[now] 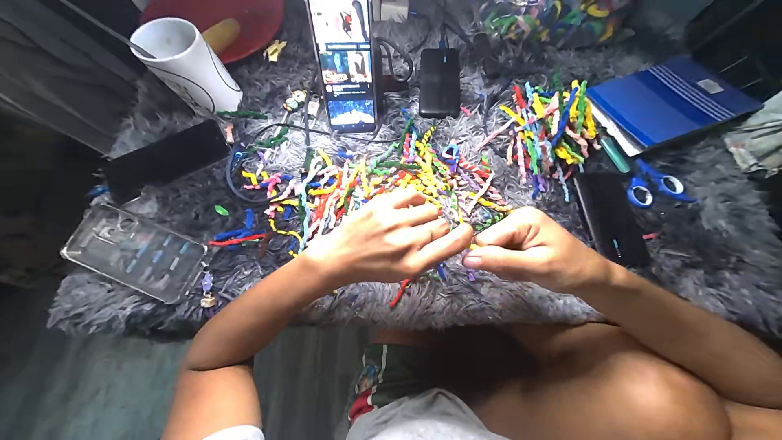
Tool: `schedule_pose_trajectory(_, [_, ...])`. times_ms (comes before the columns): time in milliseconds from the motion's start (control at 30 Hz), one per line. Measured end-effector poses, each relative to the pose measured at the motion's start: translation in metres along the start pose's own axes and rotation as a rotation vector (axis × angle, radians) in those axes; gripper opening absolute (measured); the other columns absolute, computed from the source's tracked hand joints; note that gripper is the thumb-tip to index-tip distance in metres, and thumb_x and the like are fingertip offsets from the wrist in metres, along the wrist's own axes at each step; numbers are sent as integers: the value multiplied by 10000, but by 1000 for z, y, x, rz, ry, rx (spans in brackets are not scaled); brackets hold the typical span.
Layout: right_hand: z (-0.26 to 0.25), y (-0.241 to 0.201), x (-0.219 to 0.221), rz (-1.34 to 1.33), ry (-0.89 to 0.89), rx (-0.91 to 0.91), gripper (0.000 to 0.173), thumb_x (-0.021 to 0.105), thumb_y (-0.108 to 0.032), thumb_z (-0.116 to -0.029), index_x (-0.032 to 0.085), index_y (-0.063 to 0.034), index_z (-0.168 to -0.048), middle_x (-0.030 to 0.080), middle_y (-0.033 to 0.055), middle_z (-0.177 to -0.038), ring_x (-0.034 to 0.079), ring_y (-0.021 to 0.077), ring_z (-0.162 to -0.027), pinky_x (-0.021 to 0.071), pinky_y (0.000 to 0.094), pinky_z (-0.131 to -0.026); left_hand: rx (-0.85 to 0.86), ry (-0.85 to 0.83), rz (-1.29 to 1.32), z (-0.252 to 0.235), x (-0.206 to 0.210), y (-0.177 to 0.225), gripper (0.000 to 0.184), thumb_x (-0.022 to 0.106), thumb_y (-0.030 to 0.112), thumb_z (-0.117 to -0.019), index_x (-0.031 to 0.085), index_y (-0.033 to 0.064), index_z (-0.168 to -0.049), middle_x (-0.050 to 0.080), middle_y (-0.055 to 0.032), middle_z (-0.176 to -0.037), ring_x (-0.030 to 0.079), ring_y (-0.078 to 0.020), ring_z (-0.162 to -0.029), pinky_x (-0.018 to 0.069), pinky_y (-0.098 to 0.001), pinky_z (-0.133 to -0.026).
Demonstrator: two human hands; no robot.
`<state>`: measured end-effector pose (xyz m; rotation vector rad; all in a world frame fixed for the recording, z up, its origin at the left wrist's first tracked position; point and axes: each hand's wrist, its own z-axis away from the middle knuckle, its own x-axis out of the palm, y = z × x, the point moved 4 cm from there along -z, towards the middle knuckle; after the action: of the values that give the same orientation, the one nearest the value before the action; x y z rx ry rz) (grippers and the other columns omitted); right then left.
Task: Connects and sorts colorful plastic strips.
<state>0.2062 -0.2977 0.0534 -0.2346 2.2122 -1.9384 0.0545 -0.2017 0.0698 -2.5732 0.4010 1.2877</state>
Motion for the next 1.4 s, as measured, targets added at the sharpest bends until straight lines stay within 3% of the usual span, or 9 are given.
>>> schedule_pose_trajectory(67, [4,-7,0,314,-16,-166,379,606,-102,-947,515,-104,-579,411,-118,-526,363,-97,-492,257,94,-451,-61,-108,313,-3,-1,-3,165,547,85,-1004,705,67,-963,605,-7,-649,563,-136,-622,429,-309,-661])
schedule_pose_trajectory(167, [15,-22,15,893,-69,-464,358,567,-120,-965,537,-79,-611,442,-3,-513,434,74,-471,298,234,-447,-113,-286,749,-3,3,-3,219,536,100,-1026,728,39,-943,603,22,-638,525,-39,-577,382,-224,-564])
schedule_pose_trajectory(267, [24,-38,31,1193,-97,-549,347,512,-92,-997,535,-75,-650,407,29,-516,427,175,-450,295,312,-430,-165,-405,1052,-1,6,-3,256,497,115,-1051,699,-14,-964,549,51,-625,464,49,-547,354,-136,-514])
schedule_pose_trajectory(400, [26,-41,27,1123,-31,-486,362,526,-147,-1018,572,-73,-667,456,21,-529,461,140,-468,322,282,-440,-176,-368,1047,-3,2,-4,239,492,84,-1044,679,-34,-953,513,43,-609,441,35,-546,335,-142,-521])
schedule_pose_trajectory(500, [23,-34,15,908,16,-353,356,539,-197,-1042,614,-61,-722,491,-11,-575,466,42,-529,347,188,-489,-182,-248,799,-2,2,-11,230,533,124,-1036,702,3,-935,580,15,-655,521,-14,-609,419,-178,-589])
schedule_pose_trajectory(667, [20,-37,3,721,51,-282,366,608,-236,-1021,632,-62,-701,482,-74,-577,424,-83,-547,311,86,-498,-248,15,680,-4,-10,-19,411,653,238,-989,563,81,-620,455,36,-565,431,-37,-573,318,-229,-596])
schedule_pose_trajectory(800, [23,-40,11,844,9,-457,347,596,-127,-952,534,-76,-614,430,-16,-523,407,21,-498,276,181,-471,-199,-31,1024,-5,-5,-12,434,640,190,-985,558,41,-586,432,54,-525,398,24,-544,290,-176,-573])
schedule_pose_trajectory(933, [29,-49,22,1024,-40,-585,345,542,-119,-1002,526,-97,-659,389,2,-534,392,115,-483,259,265,-465,-153,-95,1348,-6,0,-5,471,609,172,-1004,492,22,-574,391,59,-521,372,36,-552,260,-180,-577])
schedule_pose_trajectory(1400, [34,-54,24,991,7,-657,353,547,-122,-1019,501,-91,-671,375,12,-545,384,125,-500,272,265,-485,-162,-89,1372,-4,3,-8,464,597,155,-1006,510,12,-574,393,67,-511,367,53,-541,266,-164,-569])
